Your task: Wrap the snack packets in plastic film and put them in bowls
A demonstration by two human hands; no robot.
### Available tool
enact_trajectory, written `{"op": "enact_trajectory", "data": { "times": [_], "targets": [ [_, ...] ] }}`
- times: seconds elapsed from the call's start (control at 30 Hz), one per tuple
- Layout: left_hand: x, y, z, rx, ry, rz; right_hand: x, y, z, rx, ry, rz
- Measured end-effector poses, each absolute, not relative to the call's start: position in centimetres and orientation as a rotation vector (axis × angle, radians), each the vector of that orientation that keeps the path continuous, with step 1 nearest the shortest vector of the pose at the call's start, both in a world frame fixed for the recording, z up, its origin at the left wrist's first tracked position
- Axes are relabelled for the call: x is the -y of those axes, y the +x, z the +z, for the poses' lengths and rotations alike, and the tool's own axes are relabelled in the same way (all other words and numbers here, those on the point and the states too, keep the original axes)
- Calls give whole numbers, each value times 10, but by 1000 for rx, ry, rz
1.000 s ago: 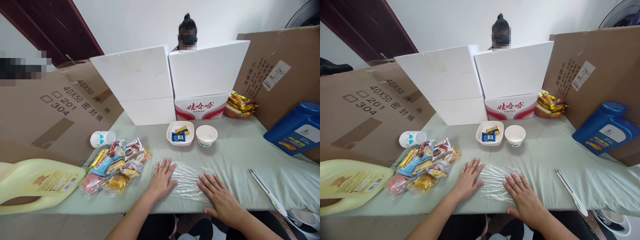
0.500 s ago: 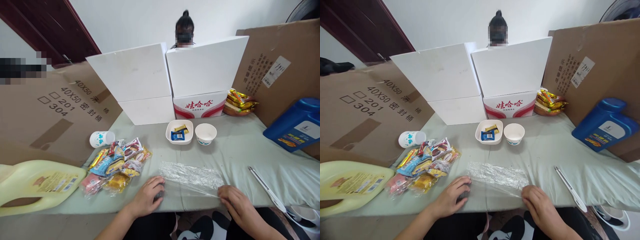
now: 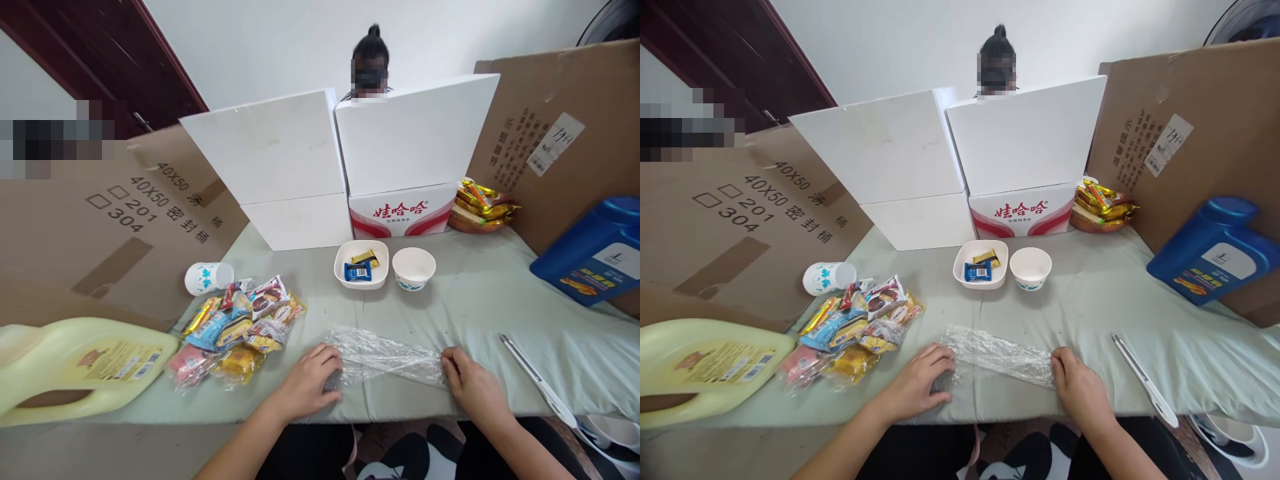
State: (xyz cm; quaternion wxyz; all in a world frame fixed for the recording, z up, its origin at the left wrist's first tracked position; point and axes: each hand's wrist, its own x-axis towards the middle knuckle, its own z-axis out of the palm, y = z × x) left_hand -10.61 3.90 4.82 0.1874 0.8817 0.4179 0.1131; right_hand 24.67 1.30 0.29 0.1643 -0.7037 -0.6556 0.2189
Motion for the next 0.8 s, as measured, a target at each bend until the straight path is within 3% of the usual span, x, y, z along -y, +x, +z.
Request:
{"op": "enact_trajectory", "data": {
  "times": [0.17, 0.27, 0.4, 0.57, 0.7, 0.8],
  "targets": [
    [-36, -119, 36, -1146, 2446, 479, -12, 249, 0, 1947, -1954, 548],
    [-44, -114, 34, -1428, 2249, 538, -11, 247, -3, 1981, -1941, 448],
    [-65, -94, 30, -1864, 2087, 330, -12, 243, -9, 2044, -1975, 271],
    [-77, -81, 25, -2023, 2073, 191, -13, 242, -12, 2092, -2022, 73],
    [-61, -72, 34, -2051, 2348, 477, -11, 235, 0, 2053, -1852, -164],
    [-40, -47, 38, -1776, 2566, 708, -10, 216, 11, 2117, -1578, -252]
  ]
}}
